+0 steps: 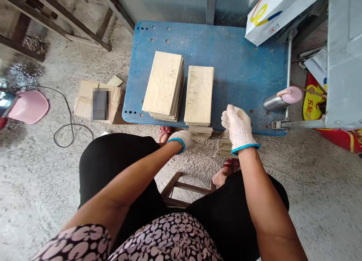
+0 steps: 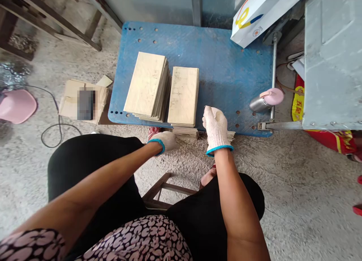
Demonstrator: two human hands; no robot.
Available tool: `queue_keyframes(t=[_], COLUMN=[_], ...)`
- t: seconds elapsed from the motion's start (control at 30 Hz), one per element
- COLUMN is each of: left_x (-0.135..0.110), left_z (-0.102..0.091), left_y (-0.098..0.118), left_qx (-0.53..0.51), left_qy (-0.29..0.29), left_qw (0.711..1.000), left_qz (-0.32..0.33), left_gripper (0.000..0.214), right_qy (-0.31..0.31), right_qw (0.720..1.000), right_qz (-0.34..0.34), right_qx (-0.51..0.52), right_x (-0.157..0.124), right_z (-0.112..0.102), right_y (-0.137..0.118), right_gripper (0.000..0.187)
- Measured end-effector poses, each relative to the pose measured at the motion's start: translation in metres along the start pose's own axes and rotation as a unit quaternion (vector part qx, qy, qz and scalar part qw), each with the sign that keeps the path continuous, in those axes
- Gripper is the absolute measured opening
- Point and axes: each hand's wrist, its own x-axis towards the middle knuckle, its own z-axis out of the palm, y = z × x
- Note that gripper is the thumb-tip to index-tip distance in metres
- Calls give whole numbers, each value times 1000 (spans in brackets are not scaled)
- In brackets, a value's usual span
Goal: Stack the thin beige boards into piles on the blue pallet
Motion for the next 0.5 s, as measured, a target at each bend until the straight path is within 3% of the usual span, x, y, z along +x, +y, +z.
queue_keyframes(t=[0.07,0.17,0.3,0.43,0.5], left_x=[-4,-11,-13,-3,3], left_z=[23,58,91,98,96], left_y=[-9,-12,5,34,44], left_qx=[-7,-121,-226,-255,-228], left_qy=[3,41,94,152,156], left_qw=[1000,986,956,939,947], left_qz=[-23,-104,-160,-174,-163], left_gripper=[61,93,121,121,109], right_qy=[0,8,18,8,0], right_qw=[1000,1000,1000,999,999], right_qz=[-5,-6,-14,-41,-41], right_qx=[2,-2,-11,-11,-9], right_x=[-3,-6,-7,-5,-3], right_z=[-2,-5,-11,-16,-18], right_y=[-2,-4,-3,1,2], right_gripper=[45,44,42,41,41])
